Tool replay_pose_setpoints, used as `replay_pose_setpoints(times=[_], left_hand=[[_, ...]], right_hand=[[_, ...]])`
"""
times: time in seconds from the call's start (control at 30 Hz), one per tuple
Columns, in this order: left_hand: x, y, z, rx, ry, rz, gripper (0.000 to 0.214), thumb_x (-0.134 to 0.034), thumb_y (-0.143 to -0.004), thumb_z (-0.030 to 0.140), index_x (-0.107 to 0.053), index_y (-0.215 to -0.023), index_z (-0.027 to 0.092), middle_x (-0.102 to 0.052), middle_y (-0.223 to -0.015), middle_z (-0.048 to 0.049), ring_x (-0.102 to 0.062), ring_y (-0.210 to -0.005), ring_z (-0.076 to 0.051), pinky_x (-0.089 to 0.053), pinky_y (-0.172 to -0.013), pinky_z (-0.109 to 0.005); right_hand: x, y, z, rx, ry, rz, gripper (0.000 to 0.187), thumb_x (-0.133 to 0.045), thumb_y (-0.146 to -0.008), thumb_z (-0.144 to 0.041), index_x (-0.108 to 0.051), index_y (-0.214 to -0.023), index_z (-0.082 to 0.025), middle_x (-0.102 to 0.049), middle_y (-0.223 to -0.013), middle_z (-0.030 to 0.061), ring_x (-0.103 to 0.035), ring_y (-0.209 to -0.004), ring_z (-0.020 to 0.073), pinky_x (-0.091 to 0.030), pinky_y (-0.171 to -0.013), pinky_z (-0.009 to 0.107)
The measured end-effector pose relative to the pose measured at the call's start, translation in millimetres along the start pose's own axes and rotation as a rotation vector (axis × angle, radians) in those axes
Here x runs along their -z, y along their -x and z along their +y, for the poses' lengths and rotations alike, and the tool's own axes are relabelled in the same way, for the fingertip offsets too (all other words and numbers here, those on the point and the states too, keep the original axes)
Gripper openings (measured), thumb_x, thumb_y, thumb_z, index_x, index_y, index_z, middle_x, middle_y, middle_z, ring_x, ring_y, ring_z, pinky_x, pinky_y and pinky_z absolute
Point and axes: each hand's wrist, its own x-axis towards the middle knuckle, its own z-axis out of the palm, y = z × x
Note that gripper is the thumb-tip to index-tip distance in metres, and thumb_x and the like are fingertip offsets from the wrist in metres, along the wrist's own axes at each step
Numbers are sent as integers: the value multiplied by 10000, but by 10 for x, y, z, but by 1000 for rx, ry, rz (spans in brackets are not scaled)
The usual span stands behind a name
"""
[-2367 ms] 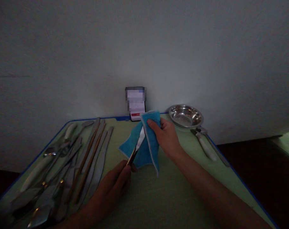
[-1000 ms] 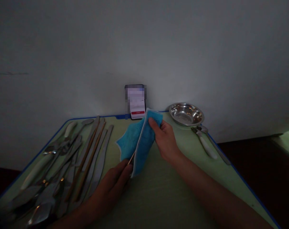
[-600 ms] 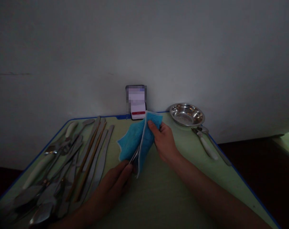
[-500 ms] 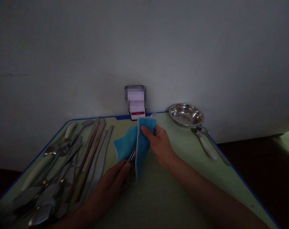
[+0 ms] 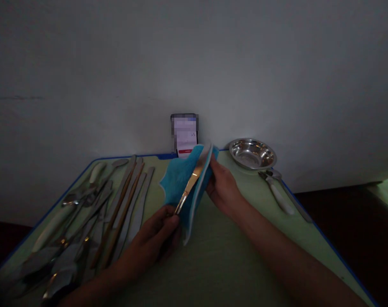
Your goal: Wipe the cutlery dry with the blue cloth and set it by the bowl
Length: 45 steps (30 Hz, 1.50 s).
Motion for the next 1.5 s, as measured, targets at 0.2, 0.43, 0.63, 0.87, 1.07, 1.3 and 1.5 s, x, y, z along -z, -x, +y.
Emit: replay_pose_setpoints(times=[0.2,0.43,0.63,0.87,1.07,1.3,1.5], left_hand=[[8,8,-15,-37,-79,-13,182,-395,-884,368,-407,-884,187,-503,-610,68,-354,-328,-15,-230,-304,-128],[-6,19,27,-80,-145,56,150,-405,-885,332,-433,-874,185,-458,-582,76,-362,-405,-37,-268,-358,-140],[-4,16,11,-83,-171,77,166,-405,-884,345,-455,-876,187,-443,-590,69,-374,-462,-59,-288,-407,-162],[-4,20,18,-69,-194,123,194,-403,-880,365,-467,-864,182,-427,-608,62,-375,-466,-63,-284,-414,-170],[7,25,25,-104,-267,116,187,-392,-891,350,-469,-900,179,-432,-619,55,-387,-489,-69,-301,-440,-177],[10,35,16,-108,-271,108,173,-391,-893,345,-460,-900,186,-410,-607,62,-365,-493,-74,-286,-442,-180],[18,52,18,-123,-265,128,174,-389,-893,353,-454,-900,192,-368,-613,65,-342,-500,-77,-279,-447,-186]], right_hand=[[63,-67,-138,71,30,68,312,-552,-718,-522,-617,-813,-232,-669,-753,-2,-630,-719,159,-515,-659,299],[59,-60,-156,100,65,77,293,-584,-697,-506,-612,-784,-228,-656,-682,-9,-630,-703,155,-519,-625,284],[33,-36,-139,94,68,44,239,-601,-705,-454,-622,-759,-223,-662,-705,-4,-628,-711,153,-516,-646,295],[30,-12,-67,161,170,40,193,-621,-703,-399,-630,-709,-206,-664,-696,-5,-596,-605,129,-487,-591,279],[60,-41,-94,204,191,131,200,-613,-703,-406,-640,-720,-209,-642,-670,-6,-579,-586,122,-476,-587,281],[71,-74,-206,262,155,195,140,-622,-698,-354,-629,-728,-217,-635,-708,-18,-575,-620,115,-481,-653,285],[81,-66,-186,307,157,130,44,-576,-700,-219,-601,-736,-222,-571,-652,-47,-515,-566,95,-440,-580,250]])
